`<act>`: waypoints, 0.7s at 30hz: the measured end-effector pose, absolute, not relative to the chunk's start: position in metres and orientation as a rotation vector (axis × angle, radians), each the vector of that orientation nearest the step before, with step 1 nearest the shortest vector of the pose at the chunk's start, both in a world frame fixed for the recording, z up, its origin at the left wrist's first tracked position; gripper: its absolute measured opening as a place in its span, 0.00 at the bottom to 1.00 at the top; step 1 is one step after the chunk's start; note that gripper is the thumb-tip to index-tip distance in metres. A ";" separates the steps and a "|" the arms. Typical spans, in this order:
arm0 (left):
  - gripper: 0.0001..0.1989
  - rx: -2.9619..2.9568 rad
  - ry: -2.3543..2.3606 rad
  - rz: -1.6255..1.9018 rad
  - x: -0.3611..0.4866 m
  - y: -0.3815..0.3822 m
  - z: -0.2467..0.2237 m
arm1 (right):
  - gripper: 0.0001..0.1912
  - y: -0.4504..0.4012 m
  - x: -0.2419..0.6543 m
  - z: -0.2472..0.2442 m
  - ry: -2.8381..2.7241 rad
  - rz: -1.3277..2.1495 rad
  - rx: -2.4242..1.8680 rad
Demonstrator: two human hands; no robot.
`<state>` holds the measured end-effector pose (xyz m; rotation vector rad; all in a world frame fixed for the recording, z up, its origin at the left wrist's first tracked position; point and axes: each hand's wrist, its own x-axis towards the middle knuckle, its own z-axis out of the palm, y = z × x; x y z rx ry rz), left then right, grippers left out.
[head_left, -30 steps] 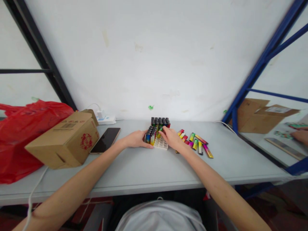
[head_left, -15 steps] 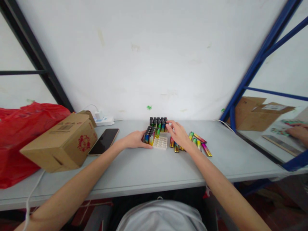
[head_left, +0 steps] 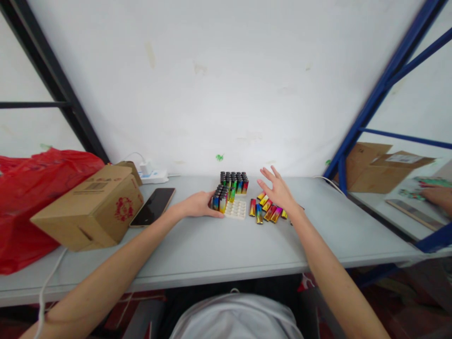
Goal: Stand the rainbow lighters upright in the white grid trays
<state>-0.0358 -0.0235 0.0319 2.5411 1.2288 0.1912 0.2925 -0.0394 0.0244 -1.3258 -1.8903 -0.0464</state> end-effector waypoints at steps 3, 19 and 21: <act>0.43 2.555 1.233 0.197 -0.036 -0.023 0.031 | 0.29 -0.036 0.296 0.020 -1.988 -0.092 -1.470; 0.44 2.556 1.232 0.207 -0.037 -0.022 0.029 | 0.32 -0.027 0.290 0.001 -1.956 0.058 -1.734; 0.44 2.553 1.232 0.207 -0.036 -0.022 0.030 | 0.28 -0.023 0.289 -0.002 -1.881 0.136 -1.519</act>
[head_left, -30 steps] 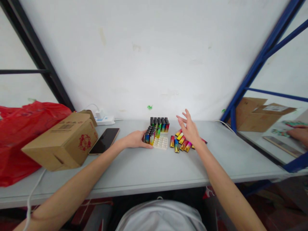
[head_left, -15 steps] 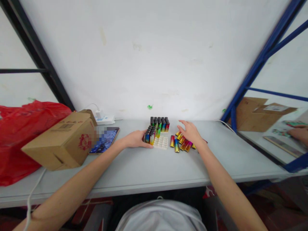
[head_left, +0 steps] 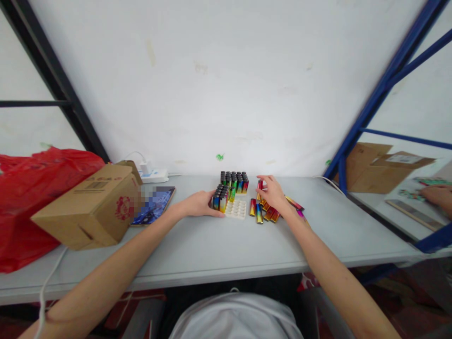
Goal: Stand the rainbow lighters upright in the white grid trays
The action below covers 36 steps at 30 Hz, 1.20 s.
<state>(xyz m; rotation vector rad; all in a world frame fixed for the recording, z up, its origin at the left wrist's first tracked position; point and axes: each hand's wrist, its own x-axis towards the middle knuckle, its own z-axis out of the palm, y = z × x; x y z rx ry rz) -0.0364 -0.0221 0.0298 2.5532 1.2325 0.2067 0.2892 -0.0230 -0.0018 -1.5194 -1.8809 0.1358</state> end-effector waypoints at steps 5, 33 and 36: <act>0.44 2.547 1.226 0.209 -0.036 -0.024 0.032 | 0.36 -0.020 0.280 0.000 -1.568 0.485 -1.150; 0.43 2.528 1.215 0.219 -0.035 -0.025 0.032 | 0.23 -0.054 0.227 0.015 -1.669 0.293 -1.367; 0.42 2.536 1.216 0.207 -0.035 -0.025 0.033 | 0.23 -0.054 0.226 0.014 -1.693 0.282 -1.349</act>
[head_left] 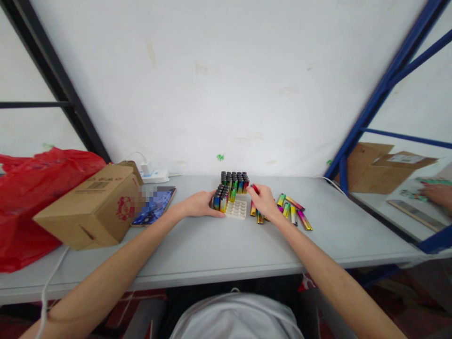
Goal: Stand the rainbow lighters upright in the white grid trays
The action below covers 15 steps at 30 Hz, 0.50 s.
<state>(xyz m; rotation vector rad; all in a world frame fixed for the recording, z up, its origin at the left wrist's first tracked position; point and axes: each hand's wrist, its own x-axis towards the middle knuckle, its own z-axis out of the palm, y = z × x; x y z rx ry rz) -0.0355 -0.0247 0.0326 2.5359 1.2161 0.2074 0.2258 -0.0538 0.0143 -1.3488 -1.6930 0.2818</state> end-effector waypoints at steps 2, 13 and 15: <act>0.42 2.541 1.206 0.205 -0.036 -0.025 0.033 | 0.24 -0.056 0.225 0.015 -1.718 0.276 -1.335; 0.43 2.531 1.213 0.223 -0.035 -0.024 0.031 | 0.21 -0.061 0.221 0.021 -2.178 0.103 -1.087; 0.44 2.533 1.217 0.224 -0.036 -0.023 0.030 | 0.21 -0.062 0.221 0.022 -2.195 0.111 -1.132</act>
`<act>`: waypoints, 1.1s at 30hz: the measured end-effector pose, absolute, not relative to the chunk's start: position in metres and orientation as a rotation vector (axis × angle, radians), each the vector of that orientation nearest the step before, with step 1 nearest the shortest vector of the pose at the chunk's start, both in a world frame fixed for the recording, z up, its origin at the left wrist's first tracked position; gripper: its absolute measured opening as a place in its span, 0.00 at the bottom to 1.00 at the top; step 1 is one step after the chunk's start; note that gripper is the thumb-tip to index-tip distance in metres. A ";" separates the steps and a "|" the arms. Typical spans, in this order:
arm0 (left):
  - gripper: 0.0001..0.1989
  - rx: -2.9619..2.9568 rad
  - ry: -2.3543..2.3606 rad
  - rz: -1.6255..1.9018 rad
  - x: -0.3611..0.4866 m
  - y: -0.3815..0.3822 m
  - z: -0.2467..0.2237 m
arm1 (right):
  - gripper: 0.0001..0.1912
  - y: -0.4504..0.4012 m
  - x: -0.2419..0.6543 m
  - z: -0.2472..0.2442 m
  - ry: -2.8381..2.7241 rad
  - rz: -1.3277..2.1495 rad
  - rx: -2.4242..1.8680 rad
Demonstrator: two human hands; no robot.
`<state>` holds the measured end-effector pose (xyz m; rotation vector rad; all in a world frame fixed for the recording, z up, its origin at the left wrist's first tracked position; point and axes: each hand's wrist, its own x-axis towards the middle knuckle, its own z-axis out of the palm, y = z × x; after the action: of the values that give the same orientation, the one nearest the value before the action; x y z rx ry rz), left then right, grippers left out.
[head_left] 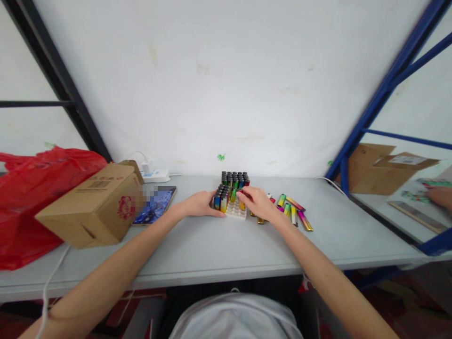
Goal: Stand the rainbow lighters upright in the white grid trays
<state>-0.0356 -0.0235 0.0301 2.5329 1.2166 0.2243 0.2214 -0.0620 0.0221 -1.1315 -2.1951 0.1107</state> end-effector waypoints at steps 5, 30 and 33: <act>0.44 2.526 1.214 0.219 -0.036 -0.023 0.031 | 0.19 -0.063 0.220 0.022 -2.119 0.188 -1.217; 0.42 2.552 1.224 0.206 -0.036 -0.022 0.032 | 0.13 -0.050 0.295 0.031 -2.334 0.070 -1.836; 0.42 2.547 1.238 0.205 -0.036 -0.023 0.032 | 0.14 -0.048 0.303 0.027 -2.371 0.118 -1.843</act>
<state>-0.0359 -0.0230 0.0319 2.5470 1.2375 0.2053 0.3029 -0.0477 0.0266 -1.8431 -2.3709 0.1181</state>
